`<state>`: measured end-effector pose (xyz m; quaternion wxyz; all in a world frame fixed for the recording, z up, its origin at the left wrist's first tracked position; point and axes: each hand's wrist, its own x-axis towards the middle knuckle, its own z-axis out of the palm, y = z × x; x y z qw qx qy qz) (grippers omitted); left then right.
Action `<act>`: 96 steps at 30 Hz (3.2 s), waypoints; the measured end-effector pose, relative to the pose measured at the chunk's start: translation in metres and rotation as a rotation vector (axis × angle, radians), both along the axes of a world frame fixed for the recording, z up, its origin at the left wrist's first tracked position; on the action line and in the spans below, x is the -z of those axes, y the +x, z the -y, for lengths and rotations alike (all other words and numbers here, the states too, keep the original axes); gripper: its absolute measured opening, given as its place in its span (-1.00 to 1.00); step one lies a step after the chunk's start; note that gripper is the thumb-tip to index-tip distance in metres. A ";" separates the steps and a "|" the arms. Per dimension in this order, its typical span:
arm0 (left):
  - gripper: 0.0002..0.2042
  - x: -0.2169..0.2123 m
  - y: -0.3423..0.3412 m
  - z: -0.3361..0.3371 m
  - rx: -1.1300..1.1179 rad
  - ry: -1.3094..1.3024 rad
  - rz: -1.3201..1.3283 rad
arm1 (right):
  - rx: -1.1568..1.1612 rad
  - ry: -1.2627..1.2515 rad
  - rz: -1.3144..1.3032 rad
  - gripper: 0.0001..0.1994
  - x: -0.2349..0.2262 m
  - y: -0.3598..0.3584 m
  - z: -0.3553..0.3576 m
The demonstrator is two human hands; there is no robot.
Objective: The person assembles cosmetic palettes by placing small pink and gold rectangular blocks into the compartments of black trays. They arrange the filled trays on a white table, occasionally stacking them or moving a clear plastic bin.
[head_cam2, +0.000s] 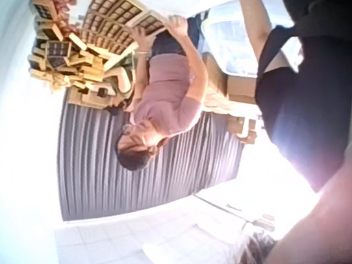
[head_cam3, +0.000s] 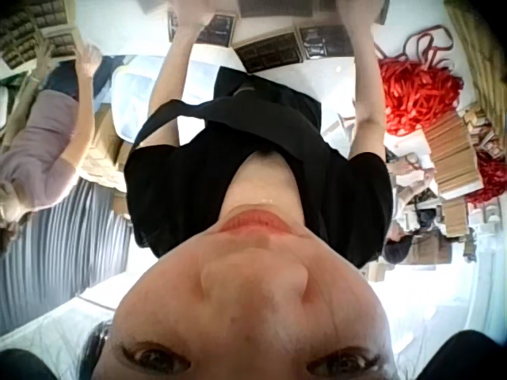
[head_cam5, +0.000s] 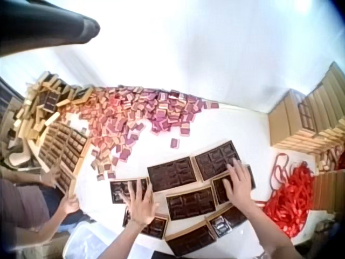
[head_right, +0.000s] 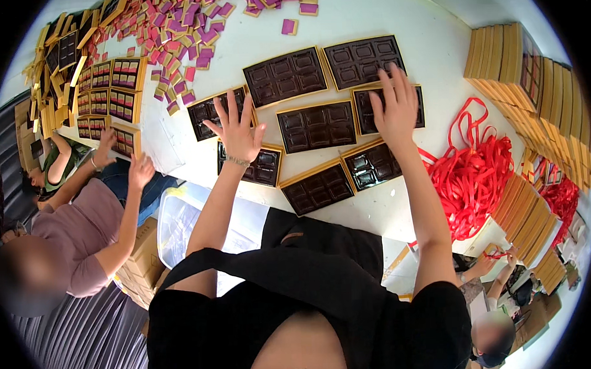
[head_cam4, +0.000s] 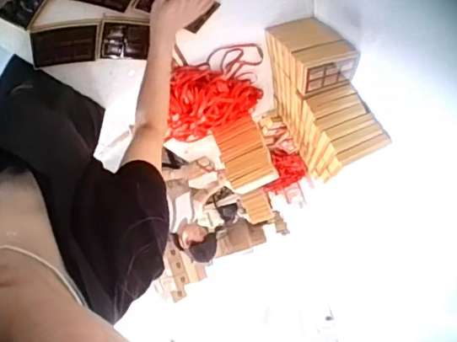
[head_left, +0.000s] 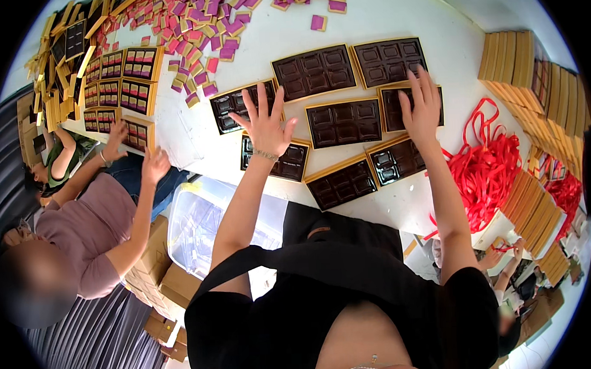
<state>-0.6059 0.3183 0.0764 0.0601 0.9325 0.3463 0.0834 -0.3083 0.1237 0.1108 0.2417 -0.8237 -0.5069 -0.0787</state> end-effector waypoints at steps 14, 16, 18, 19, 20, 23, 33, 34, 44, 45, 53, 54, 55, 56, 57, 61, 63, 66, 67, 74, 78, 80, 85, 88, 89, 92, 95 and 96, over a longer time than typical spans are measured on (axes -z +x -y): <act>-0.81 0.025 0.211 -0.113 0.101 -0.159 0.129 | -0.262 0.060 0.040 -0.69 0.078 0.072 -0.212; -0.85 0.026 0.206 -0.113 0.121 -0.217 0.222 | -0.349 0.039 0.093 -0.73 0.084 0.081 -0.203; -0.81 0.032 0.197 -0.128 0.085 -0.378 0.302 | -0.391 0.048 0.035 -0.76 0.076 0.085 -0.208; -0.79 0.036 0.195 -0.135 0.067 -0.456 0.346 | -0.378 0.053 -0.049 -0.78 0.072 0.085 -0.211; -0.77 0.034 0.196 -0.138 -0.001 -0.580 0.333 | -0.358 0.057 -0.128 -0.79 0.071 0.086 -0.212; -0.78 0.030 0.193 -0.142 0.015 -0.673 0.366 | -0.243 0.028 -0.557 -0.80 0.073 0.085 -0.211; -0.81 -0.027 0.069 -0.078 0.073 -0.757 0.228 | -0.110 -0.042 -0.475 -0.74 0.000 -0.036 -0.117; -0.78 -0.026 0.065 -0.071 0.173 -0.669 0.257 | -0.190 -0.090 -0.465 -0.72 0.001 -0.038 -0.116; -0.53 -0.014 0.050 -0.013 0.164 -0.099 0.166 | -0.538 0.012 -0.305 -0.69 0.027 -0.033 -0.108; -0.47 -0.016 0.046 -0.008 0.176 -0.081 0.075 | -0.524 -0.025 -0.285 -0.65 0.025 -0.043 -0.100; -0.25 -0.021 0.038 -0.007 0.237 -0.224 -0.200 | -0.587 -0.353 -0.078 -0.40 0.005 -0.048 -0.082; -0.22 -0.022 0.040 -0.007 0.217 -0.231 -0.204 | -0.584 -0.289 -0.067 -0.50 0.000 -0.040 -0.087; -0.23 -0.017 0.041 -0.011 0.197 -0.233 -0.135 | -0.472 -0.257 -0.151 -0.54 0.002 -0.026 -0.098; -0.28 -0.021 0.054 -0.024 0.169 -0.185 -0.055 | -0.365 -0.227 -0.241 -0.58 0.009 -0.008 -0.112; -0.32 -0.028 0.071 -0.038 0.146 -0.150 0.021 | -0.252 -0.205 -0.336 -0.61 0.018 0.009 -0.124; -0.66 0.000 0.171 -0.135 0.068 0.088 0.473 | -0.261 0.065 -0.009 -0.66 0.067 0.065 -0.225; -0.46 0.021 0.225 -0.167 0.008 -0.109 0.332 | -0.212 -0.080 0.019 -0.60 0.088 0.077 -0.236; -0.64 0.020 0.235 -0.174 -0.053 -0.084 0.091 | -0.100 -0.249 0.102 -0.66 0.071 0.049 -0.237; -0.64 0.024 0.227 -0.172 -0.015 -0.038 0.113 | -0.048 -0.302 0.141 -0.70 0.056 0.038 -0.232; -0.73 0.004 0.168 -0.135 -0.166 -0.121 0.153 | 0.057 -0.478 -0.069 -0.68 0.039 0.034 -0.211; -0.83 -0.006 0.124 -0.075 -0.087 -0.397 0.426 | -0.065 -0.508 0.136 -0.73 0.036 0.032 -0.204; -0.83 -0.007 0.115 -0.063 0.020 -0.443 0.397 | -0.058 -0.441 0.192 -0.76 0.045 0.034 -0.197; -0.83 -0.010 0.111 -0.051 0.171 -0.476 0.350 | 0.113 -0.079 -0.314 -0.75 0.034 0.048 -0.171; -0.79 -0.007 0.108 -0.045 0.168 -0.456 0.396 | 0.173 0.069 -0.781 -0.73 0.015 0.061 -0.126; -0.78 -0.010 0.106 -0.042 0.131 -0.444 0.412 | 0.216 0.156 -0.964 -0.76 0.007 0.057 -0.111; -0.72 -0.018 0.105 -0.031 0.044 -0.391 0.510 | 0.239 0.281 -1.072 -0.76 0.016 0.048 -0.066; -0.76 -0.026 0.106 -0.018 -0.143 -0.521 0.616 | 0.315 0.086 -0.858 -0.82 0.027 0.027 -0.053; -0.82 -0.028 0.107 -0.013 -0.261 -0.608 0.690 | 0.299 0.088 -0.848 -0.82 0.027 0.021 -0.053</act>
